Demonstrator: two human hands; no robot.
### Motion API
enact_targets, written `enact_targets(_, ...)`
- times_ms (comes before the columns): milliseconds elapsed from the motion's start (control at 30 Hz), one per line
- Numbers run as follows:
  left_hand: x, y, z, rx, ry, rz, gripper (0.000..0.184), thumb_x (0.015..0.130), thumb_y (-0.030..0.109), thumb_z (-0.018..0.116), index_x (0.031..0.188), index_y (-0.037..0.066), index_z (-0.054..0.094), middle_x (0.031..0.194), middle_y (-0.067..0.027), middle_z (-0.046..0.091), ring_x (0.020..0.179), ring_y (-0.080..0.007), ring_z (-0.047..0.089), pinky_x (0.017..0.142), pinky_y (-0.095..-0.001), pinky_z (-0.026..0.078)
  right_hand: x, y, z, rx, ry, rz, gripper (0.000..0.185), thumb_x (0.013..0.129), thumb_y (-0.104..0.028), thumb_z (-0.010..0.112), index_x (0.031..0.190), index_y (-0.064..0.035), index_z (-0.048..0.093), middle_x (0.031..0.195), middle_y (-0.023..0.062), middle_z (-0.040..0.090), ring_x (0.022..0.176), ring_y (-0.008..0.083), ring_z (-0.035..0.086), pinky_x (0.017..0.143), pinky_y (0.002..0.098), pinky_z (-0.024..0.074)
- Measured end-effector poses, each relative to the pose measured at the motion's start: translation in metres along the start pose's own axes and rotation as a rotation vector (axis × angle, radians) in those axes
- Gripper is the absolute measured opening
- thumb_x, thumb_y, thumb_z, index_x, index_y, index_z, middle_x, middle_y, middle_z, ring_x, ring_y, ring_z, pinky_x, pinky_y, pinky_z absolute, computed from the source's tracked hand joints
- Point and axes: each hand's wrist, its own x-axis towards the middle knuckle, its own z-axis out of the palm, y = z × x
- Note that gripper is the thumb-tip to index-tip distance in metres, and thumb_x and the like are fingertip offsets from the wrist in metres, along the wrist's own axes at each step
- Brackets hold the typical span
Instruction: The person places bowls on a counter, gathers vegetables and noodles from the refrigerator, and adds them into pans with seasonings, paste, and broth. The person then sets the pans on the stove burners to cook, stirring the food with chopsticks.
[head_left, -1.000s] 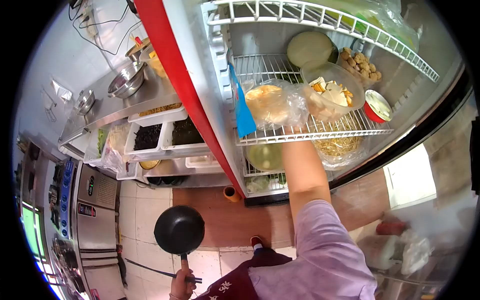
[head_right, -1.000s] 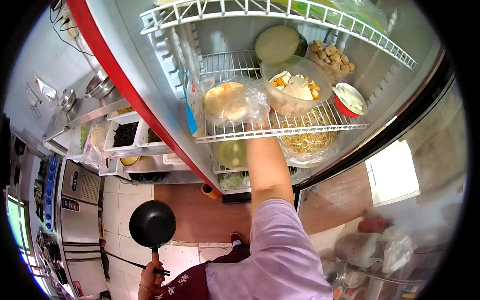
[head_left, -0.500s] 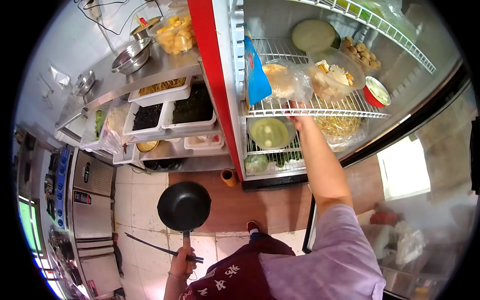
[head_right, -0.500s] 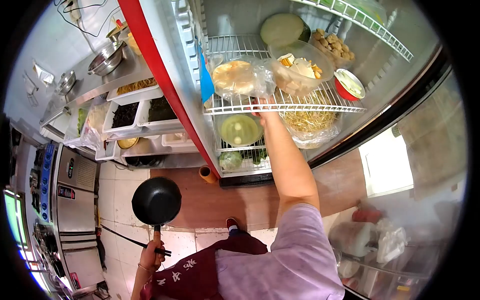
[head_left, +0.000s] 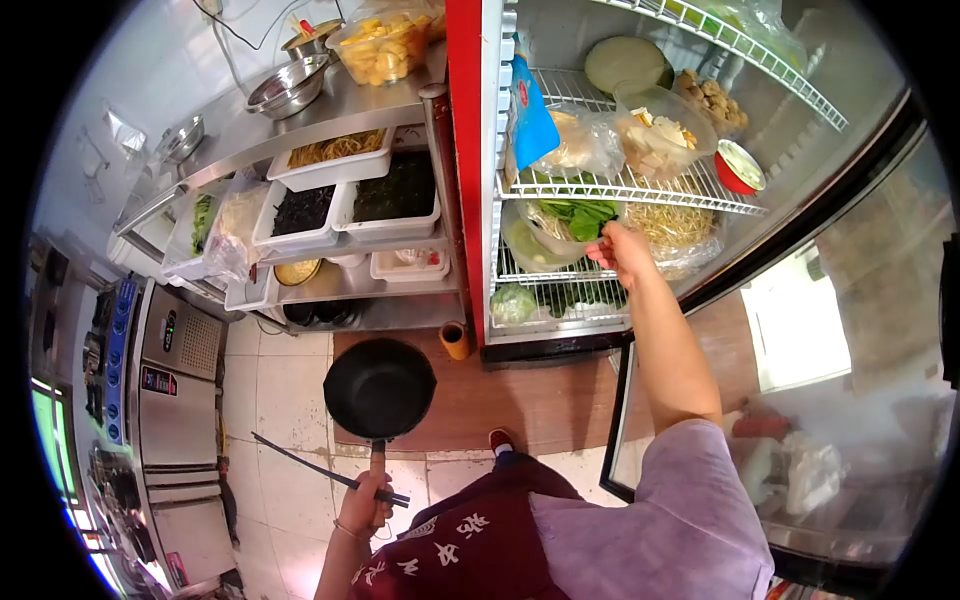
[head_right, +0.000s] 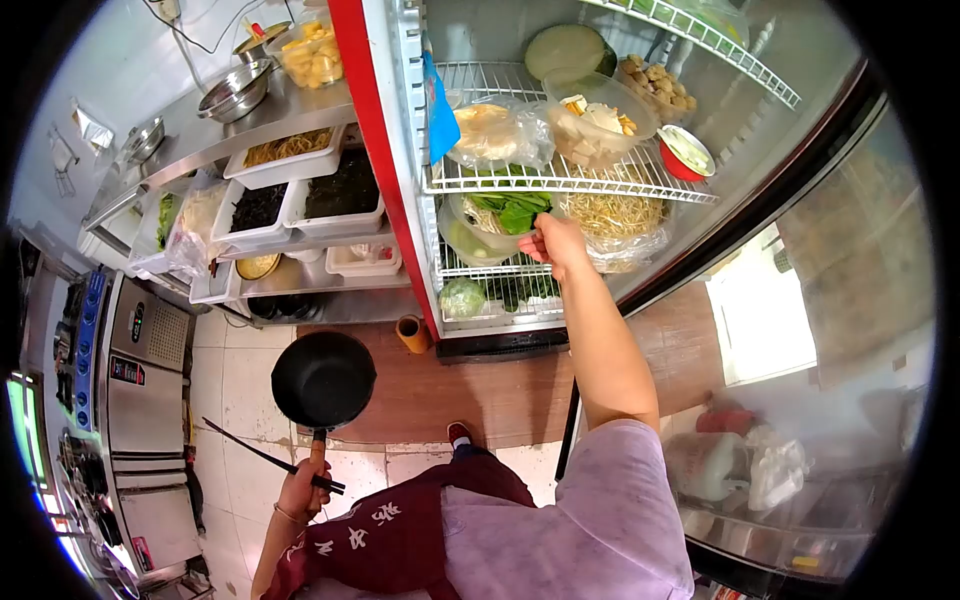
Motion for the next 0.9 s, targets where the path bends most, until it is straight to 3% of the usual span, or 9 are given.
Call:
enact_targets(367,-0.02,-0.02,-0.016,0.047,0.001,0.02,0.019,0.083,0.023,0.053,0.088,0.004,0.048,0.064,-0.0033,0.049,0.044,-0.0112,0.045,0.038,-0.0254,0.038,-0.119,0.03,-0.024,-0.058,-0.03,0.025,0.015,0.079,-0.013,0.047,0.068,-0.003,0.049,0.07,0.0176,0.062,0.055,0.0191,0.061,0.045,0.026,0.0459)
enact_targets(533,-0.031,-0.026,-0.02,0.142,-0.072,0.031,0.02,0.087,0.027,0.049,0.086,0.007,0.048,0.063,-0.0003,0.047,0.039,-0.0076,0.041,0.031,-0.0209,0.033,-0.176,0.051,0.011,-0.213,-0.115,-0.048,0.014,0.081,-0.01,0.05,0.071,-0.0004,0.051,0.066,0.0139,0.06,0.053,0.0178,0.061,0.045,0.0268,0.0482)
enact_targets(633,-0.034,-0.033,-0.022,0.139,-0.119,0.021,0.021,0.087,0.027,0.05,0.086,0.006,0.051,0.061,-0.0001,0.047,0.039,-0.0086,0.042,0.034,-0.0218,0.036,-0.195,0.056,0.055,-0.258,-0.195,-0.134,0.015,0.082,-0.009,0.053,0.07,0.0001,0.051,0.064,0.0106,0.059,0.052,0.0149,0.059,0.045,0.0276,0.0486)
enact_targets(700,-0.042,-0.031,-0.023,0.2,-0.107,-0.04,0.022,0.087,0.027,0.051,0.085,0.005,0.052,0.061,-0.0003,0.048,0.04,-0.0093,0.042,0.036,-0.0224,0.037,-0.197,0.064,0.084,-0.476,-0.203,-0.422,0.017,0.082,-0.009,0.052,0.068,-0.0001,0.051,0.061,0.0078,0.057,0.049,0.0136,0.056,0.045,0.0268,0.0476)
enact_targets(733,-0.036,-0.039,-0.028,0.179,-0.137,-0.036,0.024,0.087,0.029,0.051,0.083,0.006,0.052,0.061,-0.0008,0.049,0.041,-0.0094,0.043,0.036,-0.0228,0.037,-0.211,0.061,0.105,-0.428,-0.187,-0.48,0.016,0.08,-0.009,0.054,0.067,-0.0003,0.049,0.058,0.0075,0.054,0.048,0.0133,0.054,0.046,0.0288,0.0457)
enact_targets(767,-0.041,-0.04,-0.028,0.163,-0.122,-0.026,0.024,0.087,0.029,0.051,0.083,0.006,0.052,0.061,-0.0008,0.049,0.041,-0.0094,0.043,0.036,-0.0228,0.037,-0.214,0.065,0.119,-0.645,-0.124,-0.694,0.012,0.076,-0.007,0.055,0.068,-0.0007,0.049,0.059,0.0114,0.053,0.051,0.0215,0.057,0.05,0.0359,0.0458)
enact_targets(833,-0.049,-0.037,-0.025,0.16,-0.204,0.064,0.025,0.087,0.03,0.051,0.08,0.006,0.051,0.06,-0.0009,0.049,0.042,-0.0096,0.043,0.036,-0.023,0.036,-0.234,0.068,0.151,-0.865,0.018,-1.071,0.007,0.072,-0.005,0.056,0.07,-0.0016,0.051,0.065,0.0155,0.054,0.062,0.0314,0.057,0.057,0.041,0.0452)
enact_targets(867,-0.055,-0.035,-0.025,0.161,-0.209,0.048,0.024,0.087,0.028,0.05,0.078,0.006,0.05,0.06,-0.001,0.049,0.042,-0.0096,0.043,0.036,-0.023,0.035,-0.233,0.079,0.161,-0.881,-0.02,-1.18,0.008,0.069,-0.004,0.058,0.073,-0.0029,0.052,0.072,0.016,0.056,0.07,0.036,0.056,0.061,0.0425,0.0461)
enact_targets(900,-0.063,-0.033,-0.024,0.145,-0.198,0.051,0.024,0.087,0.028,0.05,0.078,0.006,0.05,0.06,-0.001,0.049,0.042,-0.0096,0.043,0.036,-0.023,0.035,-0.234,0.089,0.171,-0.897,-0.044,-1.265,0.012,0.067,-0.004,0.06,0.076,-0.0039,0.052,0.08,0.0144,0.058,0.072,0.0343,0.057,0.063,0.0414,0.0474)
